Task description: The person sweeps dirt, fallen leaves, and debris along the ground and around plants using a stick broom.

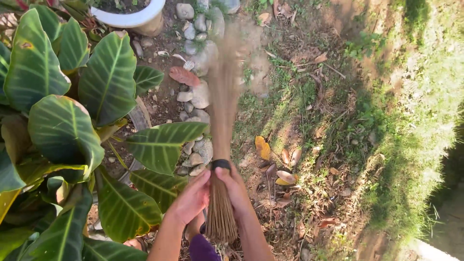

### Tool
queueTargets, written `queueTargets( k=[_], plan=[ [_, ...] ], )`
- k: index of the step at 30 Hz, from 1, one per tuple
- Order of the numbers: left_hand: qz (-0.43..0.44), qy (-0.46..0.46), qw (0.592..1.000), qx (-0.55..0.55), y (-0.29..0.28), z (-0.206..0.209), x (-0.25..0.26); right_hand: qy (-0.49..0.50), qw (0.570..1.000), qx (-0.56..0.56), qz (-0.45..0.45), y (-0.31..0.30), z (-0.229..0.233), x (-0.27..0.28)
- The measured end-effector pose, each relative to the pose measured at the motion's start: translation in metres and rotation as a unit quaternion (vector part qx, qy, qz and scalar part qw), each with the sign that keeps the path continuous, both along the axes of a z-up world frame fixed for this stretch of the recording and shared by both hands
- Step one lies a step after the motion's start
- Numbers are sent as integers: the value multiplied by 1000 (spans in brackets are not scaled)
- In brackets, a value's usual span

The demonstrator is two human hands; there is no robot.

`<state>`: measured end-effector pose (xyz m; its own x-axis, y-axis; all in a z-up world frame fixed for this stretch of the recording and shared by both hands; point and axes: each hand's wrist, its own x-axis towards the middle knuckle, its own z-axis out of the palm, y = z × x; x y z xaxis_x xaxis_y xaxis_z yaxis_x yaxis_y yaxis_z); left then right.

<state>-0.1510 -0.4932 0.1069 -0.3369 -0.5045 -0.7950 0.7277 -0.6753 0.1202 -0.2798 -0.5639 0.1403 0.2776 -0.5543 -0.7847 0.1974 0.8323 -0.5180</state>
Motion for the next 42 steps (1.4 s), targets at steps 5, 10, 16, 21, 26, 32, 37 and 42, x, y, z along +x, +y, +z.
queueTargets(
  k=[5, 10, 16, 21, 26, 32, 37, 42],
  plan=[
    [197, -78, 976, -43, 41, -11, -1, -24, 981, -44, 188, 17, -48, 16],
    [133, -45, 990, 16, 61, 35, 10, 81, 994, -70, 29, 73, -8, 26],
    [-4, 27, 998, -62, 166, 61, 2, 151, 970, -44, -187, 197, 107, -9],
    [-75, 111, 988, -79, 252, 98, -1, 41, 972, -27, -230, 351, 150, -12],
    [-323, -1, 939, -114, 310, 77, -35, 15, 961, 1, -278, 469, 177, 4],
    [-301, -222, 903, -212, 391, 6, -74, 114, 949, -74, -285, 592, 207, -2],
    [-446, -338, 804, -201, 487, 49, -103, 283, 899, 19, -334, 641, 155, -62],
    [-456, -244, 841, -156, 594, 64, -119, 301, 827, 76, -469, 716, 117, -90]
  ],
)
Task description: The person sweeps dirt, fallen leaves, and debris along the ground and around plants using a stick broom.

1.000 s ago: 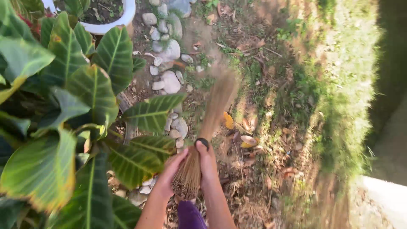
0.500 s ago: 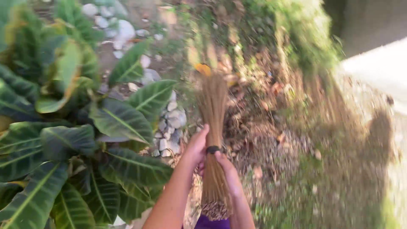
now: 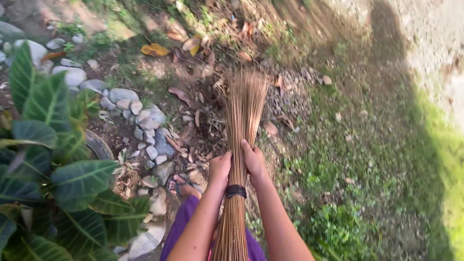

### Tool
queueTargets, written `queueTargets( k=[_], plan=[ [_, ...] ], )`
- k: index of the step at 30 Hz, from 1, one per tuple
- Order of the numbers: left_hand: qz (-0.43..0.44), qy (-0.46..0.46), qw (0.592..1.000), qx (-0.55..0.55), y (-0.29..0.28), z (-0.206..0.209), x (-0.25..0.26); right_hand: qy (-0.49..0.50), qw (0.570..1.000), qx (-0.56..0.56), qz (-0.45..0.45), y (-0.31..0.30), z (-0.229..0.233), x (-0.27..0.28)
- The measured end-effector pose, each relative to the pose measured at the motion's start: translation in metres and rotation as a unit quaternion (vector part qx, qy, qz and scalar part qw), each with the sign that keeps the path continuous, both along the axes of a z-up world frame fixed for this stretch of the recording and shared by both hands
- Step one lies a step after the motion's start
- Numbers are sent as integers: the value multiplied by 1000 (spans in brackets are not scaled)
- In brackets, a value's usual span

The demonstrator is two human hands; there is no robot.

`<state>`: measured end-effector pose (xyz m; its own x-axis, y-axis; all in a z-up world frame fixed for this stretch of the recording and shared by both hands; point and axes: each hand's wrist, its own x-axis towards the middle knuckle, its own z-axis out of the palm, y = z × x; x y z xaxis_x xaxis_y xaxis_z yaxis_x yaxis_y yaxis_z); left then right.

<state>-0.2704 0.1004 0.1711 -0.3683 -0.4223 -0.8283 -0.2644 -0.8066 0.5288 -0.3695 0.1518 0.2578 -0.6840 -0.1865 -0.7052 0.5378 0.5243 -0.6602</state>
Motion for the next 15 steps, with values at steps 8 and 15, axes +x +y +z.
queueTargets(
  k=[8, 15],
  plan=[
    [144, -45, 987, 52, 129, 75, -16, 21, 996, 48, -65, 223, -46, -23],
    [97, 34, 992, 70, 222, 120, -32, -141, 940, -187, -248, 328, -30, 16]
  ],
)
